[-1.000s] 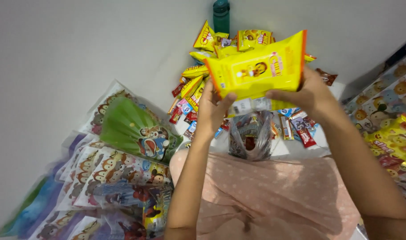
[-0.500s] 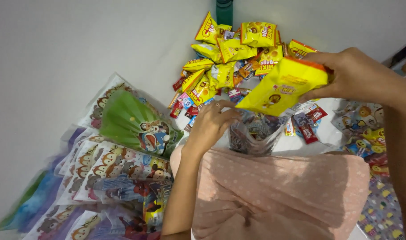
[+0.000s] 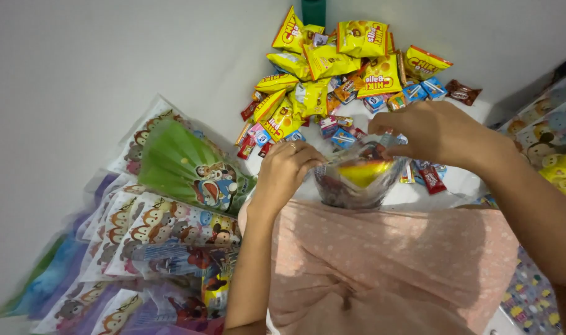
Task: The person is filling clear plastic gift bags with various small snack packets and treats from a large pile on the floor.
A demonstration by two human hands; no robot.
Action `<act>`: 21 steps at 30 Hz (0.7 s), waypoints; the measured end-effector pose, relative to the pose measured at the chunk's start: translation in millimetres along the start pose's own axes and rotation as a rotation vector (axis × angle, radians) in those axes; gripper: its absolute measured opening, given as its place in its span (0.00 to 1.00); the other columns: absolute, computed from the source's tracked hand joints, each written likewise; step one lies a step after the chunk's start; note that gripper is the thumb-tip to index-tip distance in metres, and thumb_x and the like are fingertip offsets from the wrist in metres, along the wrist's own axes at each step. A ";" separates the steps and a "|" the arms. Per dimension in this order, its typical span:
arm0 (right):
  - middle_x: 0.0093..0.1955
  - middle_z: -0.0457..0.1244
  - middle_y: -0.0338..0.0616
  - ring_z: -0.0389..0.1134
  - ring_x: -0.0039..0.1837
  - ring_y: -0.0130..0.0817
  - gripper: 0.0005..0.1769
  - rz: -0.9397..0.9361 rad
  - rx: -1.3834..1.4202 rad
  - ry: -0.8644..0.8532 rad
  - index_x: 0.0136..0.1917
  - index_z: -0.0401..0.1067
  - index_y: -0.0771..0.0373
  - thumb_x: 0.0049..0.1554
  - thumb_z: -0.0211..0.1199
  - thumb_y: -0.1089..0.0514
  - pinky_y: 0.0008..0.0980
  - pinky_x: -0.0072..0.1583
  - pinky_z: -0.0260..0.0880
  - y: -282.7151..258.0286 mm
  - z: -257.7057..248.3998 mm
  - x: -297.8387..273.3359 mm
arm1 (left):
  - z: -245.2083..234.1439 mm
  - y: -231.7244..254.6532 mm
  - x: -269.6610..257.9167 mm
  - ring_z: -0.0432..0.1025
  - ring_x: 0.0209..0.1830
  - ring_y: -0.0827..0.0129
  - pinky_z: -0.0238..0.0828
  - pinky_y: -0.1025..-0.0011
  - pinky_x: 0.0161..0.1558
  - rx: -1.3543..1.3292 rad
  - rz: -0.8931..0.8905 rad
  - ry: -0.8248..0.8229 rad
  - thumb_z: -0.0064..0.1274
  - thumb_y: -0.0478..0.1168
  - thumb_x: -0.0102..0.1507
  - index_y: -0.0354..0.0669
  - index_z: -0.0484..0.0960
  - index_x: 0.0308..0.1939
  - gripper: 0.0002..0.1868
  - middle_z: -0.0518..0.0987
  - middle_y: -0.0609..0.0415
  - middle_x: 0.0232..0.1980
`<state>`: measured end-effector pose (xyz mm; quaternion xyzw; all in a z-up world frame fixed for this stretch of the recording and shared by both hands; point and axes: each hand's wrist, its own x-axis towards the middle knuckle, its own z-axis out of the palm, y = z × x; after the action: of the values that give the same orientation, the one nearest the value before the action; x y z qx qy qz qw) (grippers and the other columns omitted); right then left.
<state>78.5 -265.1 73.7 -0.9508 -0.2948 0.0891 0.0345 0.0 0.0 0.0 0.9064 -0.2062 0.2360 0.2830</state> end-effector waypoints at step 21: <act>0.32 0.68 0.34 0.74 0.45 0.36 0.05 -0.020 -0.008 0.634 0.40 0.73 0.43 0.53 0.68 0.54 0.34 0.54 0.72 45.4 50.9 -52.3 | 47.1 -39.2 -29.2 0.79 0.48 0.58 0.72 0.56 0.58 -0.506 -0.253 0.174 0.55 0.32 0.67 0.35 0.67 0.67 0.24 0.83 0.45 0.50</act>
<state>51.7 -331.4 26.2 -0.9283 -0.2793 -0.2131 0.1218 11.1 7.8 -66.5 0.8019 -0.1187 0.2169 0.5440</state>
